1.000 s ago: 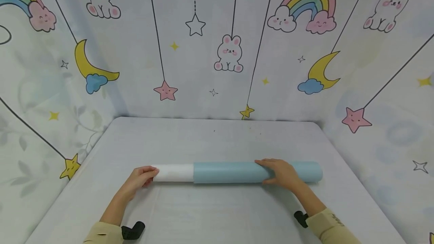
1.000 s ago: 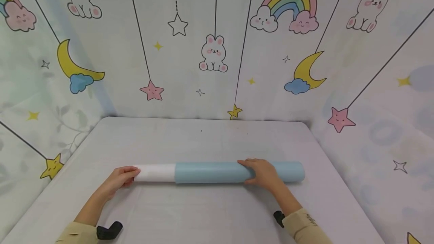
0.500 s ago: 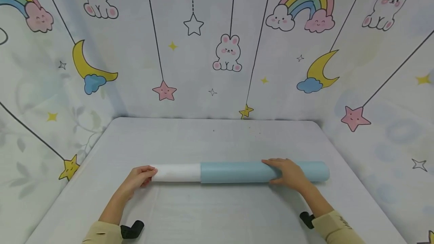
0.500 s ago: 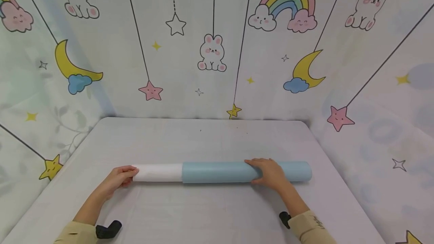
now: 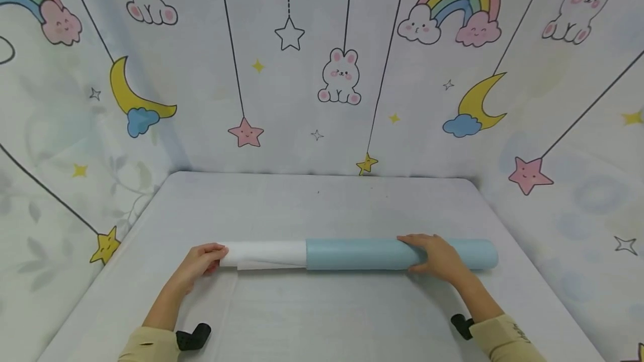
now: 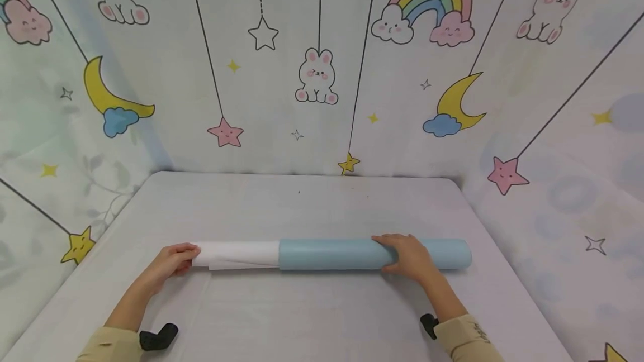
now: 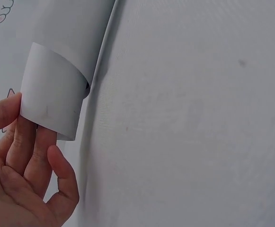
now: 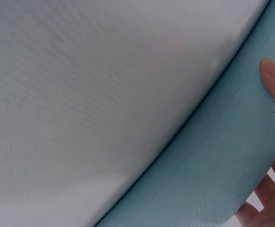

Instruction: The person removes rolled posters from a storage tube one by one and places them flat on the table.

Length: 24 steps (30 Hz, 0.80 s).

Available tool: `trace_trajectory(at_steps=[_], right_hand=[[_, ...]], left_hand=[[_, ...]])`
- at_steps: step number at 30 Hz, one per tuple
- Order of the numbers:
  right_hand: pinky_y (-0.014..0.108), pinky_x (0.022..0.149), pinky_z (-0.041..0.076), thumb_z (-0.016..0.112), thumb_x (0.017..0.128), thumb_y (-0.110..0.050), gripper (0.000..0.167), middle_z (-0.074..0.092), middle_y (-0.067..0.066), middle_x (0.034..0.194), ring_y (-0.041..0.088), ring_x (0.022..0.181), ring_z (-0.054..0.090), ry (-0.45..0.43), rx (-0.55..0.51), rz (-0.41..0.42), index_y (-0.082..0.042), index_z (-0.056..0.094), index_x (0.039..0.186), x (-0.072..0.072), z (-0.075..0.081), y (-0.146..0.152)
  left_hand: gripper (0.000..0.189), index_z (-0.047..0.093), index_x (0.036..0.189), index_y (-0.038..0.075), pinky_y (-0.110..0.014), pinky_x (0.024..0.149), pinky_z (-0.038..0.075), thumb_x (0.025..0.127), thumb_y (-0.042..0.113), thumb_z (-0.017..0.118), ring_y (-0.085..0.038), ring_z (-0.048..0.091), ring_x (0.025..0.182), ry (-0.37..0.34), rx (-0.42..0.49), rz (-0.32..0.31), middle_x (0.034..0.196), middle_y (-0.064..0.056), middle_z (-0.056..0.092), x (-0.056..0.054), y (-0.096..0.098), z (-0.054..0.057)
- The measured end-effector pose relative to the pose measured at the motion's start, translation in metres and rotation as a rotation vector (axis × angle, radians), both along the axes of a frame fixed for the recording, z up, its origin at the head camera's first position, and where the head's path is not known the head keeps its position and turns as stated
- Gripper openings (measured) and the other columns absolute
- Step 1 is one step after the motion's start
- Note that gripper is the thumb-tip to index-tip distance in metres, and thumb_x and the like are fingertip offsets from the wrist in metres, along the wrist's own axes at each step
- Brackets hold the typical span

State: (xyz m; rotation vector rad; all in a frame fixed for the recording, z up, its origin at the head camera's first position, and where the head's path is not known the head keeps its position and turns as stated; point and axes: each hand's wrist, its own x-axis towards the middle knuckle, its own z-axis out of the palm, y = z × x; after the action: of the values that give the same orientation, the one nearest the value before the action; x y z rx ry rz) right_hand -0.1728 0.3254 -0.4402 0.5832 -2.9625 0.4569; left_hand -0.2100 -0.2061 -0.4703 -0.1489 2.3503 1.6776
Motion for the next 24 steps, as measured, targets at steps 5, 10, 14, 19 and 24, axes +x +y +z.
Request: trace_trajectory(at_steps=[5,10,14,19,24], right_hand=[[0.060,0.096,0.027,0.085,0.060,-0.020,0.072,0.057,0.010,0.123,0.033,0.114,0.050,-0.009,0.007,-0.003,-0.015,0.057,0.126,0.000,0.001,0.001],[0.056,0.093,0.034,0.085,0.060,-0.020,0.072,0.057,0.010,0.123,0.034,0.112,0.051,-0.004,0.015,0.006,-0.014,0.056,0.126,-0.001,0.002,0.001],[0.050,0.088,0.041,0.085,0.060,-0.020,0.072,0.057,0.010,0.123,0.034,0.110,0.053,-0.009,0.024,0.012,-0.015,0.056,0.127,-0.002,0.004,0.000],[0.050,0.089,0.041,0.085,0.060,-0.021,0.073,0.057,0.010,0.123,0.034,0.111,0.052,-0.026,0.020,0.004,-0.015,0.056,0.127,-0.002,0.004,0.000],[0.050,0.089,0.041,0.085,0.061,-0.021,0.073,0.056,0.010,0.124,0.034,0.112,0.052,-0.034,0.025,-0.002,-0.016,0.055,0.127,-0.002,0.001,0.002]], left_hand=[[0.040,0.057,0.111,-0.007,-0.025,0.058,0.041,0.089,0.026,0.060,-0.010,0.048,0.066,0.007,-0.034,0.022,0.074,0.004,0.055,0.001,0.001,0.002],[0.045,0.058,0.112,-0.007,-0.028,0.061,0.044,0.088,0.031,0.060,-0.016,0.054,0.071,0.073,-0.166,0.031,0.081,-0.007,0.063,0.007,0.006,0.008],[0.046,0.060,0.104,-0.006,-0.032,0.059,0.046,0.084,0.036,0.063,-0.023,0.059,0.075,0.193,-0.410,0.014,0.091,-0.015,0.064,0.015,0.011,0.019],[0.043,0.054,0.103,-0.004,-0.038,0.051,0.043,0.079,0.029,0.067,-0.030,0.056,0.069,0.433,-0.752,0.037,0.091,-0.019,0.059,0.023,0.031,0.040],[0.060,0.053,0.118,0.000,-0.050,0.060,0.044,0.075,0.036,0.071,-0.038,0.055,0.091,0.675,-0.916,-0.004,0.111,-0.021,0.055,0.023,0.061,0.048]])
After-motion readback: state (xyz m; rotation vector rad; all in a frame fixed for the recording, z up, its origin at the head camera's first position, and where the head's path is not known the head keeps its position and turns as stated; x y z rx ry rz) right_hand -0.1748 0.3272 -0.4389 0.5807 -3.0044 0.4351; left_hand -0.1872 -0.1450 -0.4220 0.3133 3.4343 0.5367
